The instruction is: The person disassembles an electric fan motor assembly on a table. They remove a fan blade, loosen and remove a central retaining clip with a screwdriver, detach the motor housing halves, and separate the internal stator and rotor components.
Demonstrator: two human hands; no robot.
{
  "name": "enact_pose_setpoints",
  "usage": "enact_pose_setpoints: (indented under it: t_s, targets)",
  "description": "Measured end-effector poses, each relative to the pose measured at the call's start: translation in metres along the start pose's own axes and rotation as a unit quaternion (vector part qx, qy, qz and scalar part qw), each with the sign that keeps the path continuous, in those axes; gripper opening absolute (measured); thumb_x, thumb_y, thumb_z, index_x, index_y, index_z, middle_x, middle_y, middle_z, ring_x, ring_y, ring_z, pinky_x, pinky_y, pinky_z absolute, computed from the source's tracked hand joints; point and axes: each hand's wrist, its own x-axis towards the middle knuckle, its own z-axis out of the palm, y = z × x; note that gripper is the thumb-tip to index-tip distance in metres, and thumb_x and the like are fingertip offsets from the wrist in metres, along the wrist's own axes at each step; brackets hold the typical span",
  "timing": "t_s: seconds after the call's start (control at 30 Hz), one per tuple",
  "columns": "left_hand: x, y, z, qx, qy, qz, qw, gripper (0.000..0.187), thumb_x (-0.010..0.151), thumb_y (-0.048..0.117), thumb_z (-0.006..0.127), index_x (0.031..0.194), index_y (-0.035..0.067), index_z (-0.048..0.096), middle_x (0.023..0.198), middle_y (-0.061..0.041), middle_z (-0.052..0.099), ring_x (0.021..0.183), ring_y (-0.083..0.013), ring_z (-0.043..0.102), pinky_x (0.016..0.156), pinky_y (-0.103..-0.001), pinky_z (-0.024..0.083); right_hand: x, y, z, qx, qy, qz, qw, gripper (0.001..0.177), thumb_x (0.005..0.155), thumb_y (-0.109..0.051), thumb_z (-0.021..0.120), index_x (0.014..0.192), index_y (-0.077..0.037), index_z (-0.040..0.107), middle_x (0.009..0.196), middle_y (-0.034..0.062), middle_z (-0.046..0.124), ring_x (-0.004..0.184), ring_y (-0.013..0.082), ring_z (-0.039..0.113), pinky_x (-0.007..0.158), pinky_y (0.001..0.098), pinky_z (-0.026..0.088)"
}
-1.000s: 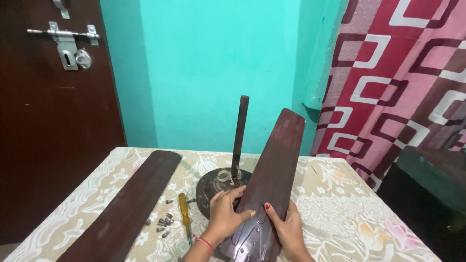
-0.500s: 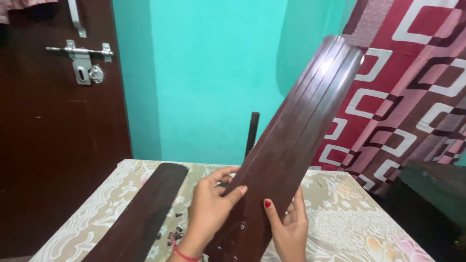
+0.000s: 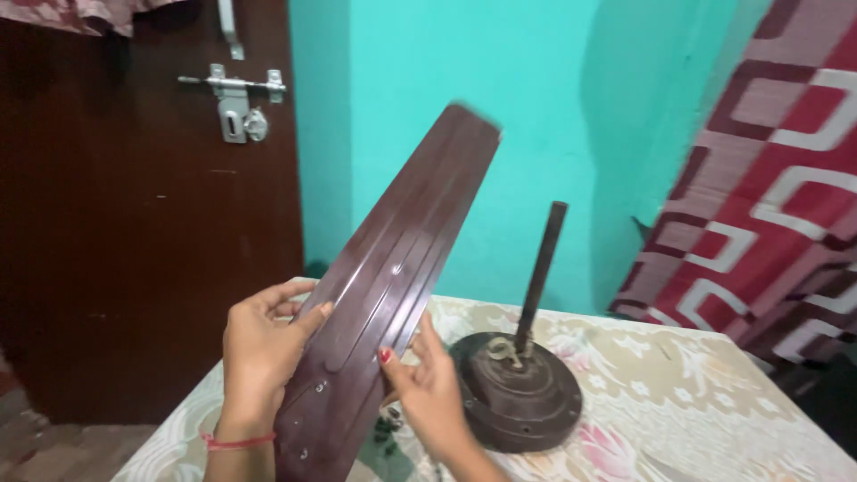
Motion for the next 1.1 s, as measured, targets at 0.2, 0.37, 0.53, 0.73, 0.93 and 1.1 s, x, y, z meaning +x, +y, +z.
enact_pose_setpoints:
  t_s: [0.2, 0.37, 0.53, 0.73, 0.93, 1.1]
  targets:
    - [0.024, -0.069, -0.027, 0.235, 0.087, -0.099, 0.963, 0.042, 0.075, 0.019, 0.088, 0.116, 0.012, 0.079, 0.105, -0.012, 0.078, 0.091, -0.0249, 0.076, 0.077, -0.038, 0.057, -0.003, 0.109, 0.029, 0.044, -0.016, 0.035, 0.998, 0.093, 0.085, 0.004, 0.071, 0.158, 0.001, 0.013, 0.152, 0.0245, 0.049, 0.100, 0.0168, 0.065, 0.083, 0.0268, 0.057]
    - [0.032, -0.116, -0.030, 0.310, 0.084, -0.167, 0.932, 0.033, 0.080, 0.030, 0.082, 0.111, 0.019, 0.081, 0.101, -0.008, 0.082, 0.097, -0.0271, 0.077, 0.086, -0.042, 0.058, -0.005, 0.161, 0.022, -0.017, -0.017, 0.108, 0.994, 0.100, 0.085, 0.000, 0.079, 0.160, 0.001, 0.012, 0.160, 0.0261, 0.028, 0.136, 0.0262, 0.046, 0.110, 0.0364, 0.038]
    - [0.034, -0.135, -0.032, 0.365, 0.079, -0.216, 0.902, 0.031, 0.088, 0.039, 0.076, 0.113, 0.022, 0.080, 0.109, -0.010, 0.081, 0.105, -0.0297, 0.074, 0.090, -0.044, 0.056, -0.014, 0.155, 0.022, 0.001, -0.076, 0.111, 0.991, 0.101, 0.081, -0.006, 0.076, 0.157, 0.000, 0.009, 0.161, 0.0271, 0.038, 0.147, 0.0361, 0.044, 0.119, 0.0423, 0.032]
    - [0.031, -0.132, -0.018, 0.465, 0.137, -0.008, 0.875, 0.033, 0.086, 0.033, 0.075, 0.114, 0.018, 0.078, 0.119, -0.013, 0.073, 0.111, -0.0339, 0.067, 0.094, -0.047, 0.053, -0.032, 0.115, 0.031, -0.165, -0.089, 0.010, 0.982, 0.086, 0.082, -0.001, 0.073, 0.157, 0.000, 0.031, 0.154, 0.0252, 0.050, 0.152, 0.0298, 0.040, 0.123, 0.0402, 0.025]
    - [0.014, -0.119, 0.034, 0.302, 0.078, 0.053, 0.949, 0.025, 0.087, 0.025, 0.071, 0.105, 0.010, 0.079, 0.112, -0.016, 0.073, 0.103, -0.0364, 0.070, 0.089, -0.045, 0.055, -0.034, 0.100, 0.036, -0.155, -0.040, -0.096, 0.982, 0.068, 0.079, 0.007, 0.067, 0.145, 0.001, 0.050, 0.147, 0.0230, 0.058, 0.144, 0.0301, 0.053, 0.119, 0.0408, 0.037]
    - [0.000, -0.129, 0.080, 0.171, 0.012, 0.065, 0.983, 0.023, 0.089, 0.021, 0.067, 0.104, 0.007, 0.078, 0.104, -0.018, 0.077, 0.101, -0.0310, 0.076, 0.087, -0.040, 0.058, -0.028, 0.074, -0.008, -0.232, 0.053, -0.112, 0.965, 0.048, 0.077, 0.009, 0.064, 0.123, -0.004, 0.068, 0.132, 0.0131, 0.068, 0.125, 0.0251, 0.069, 0.103, 0.0362, 0.056]
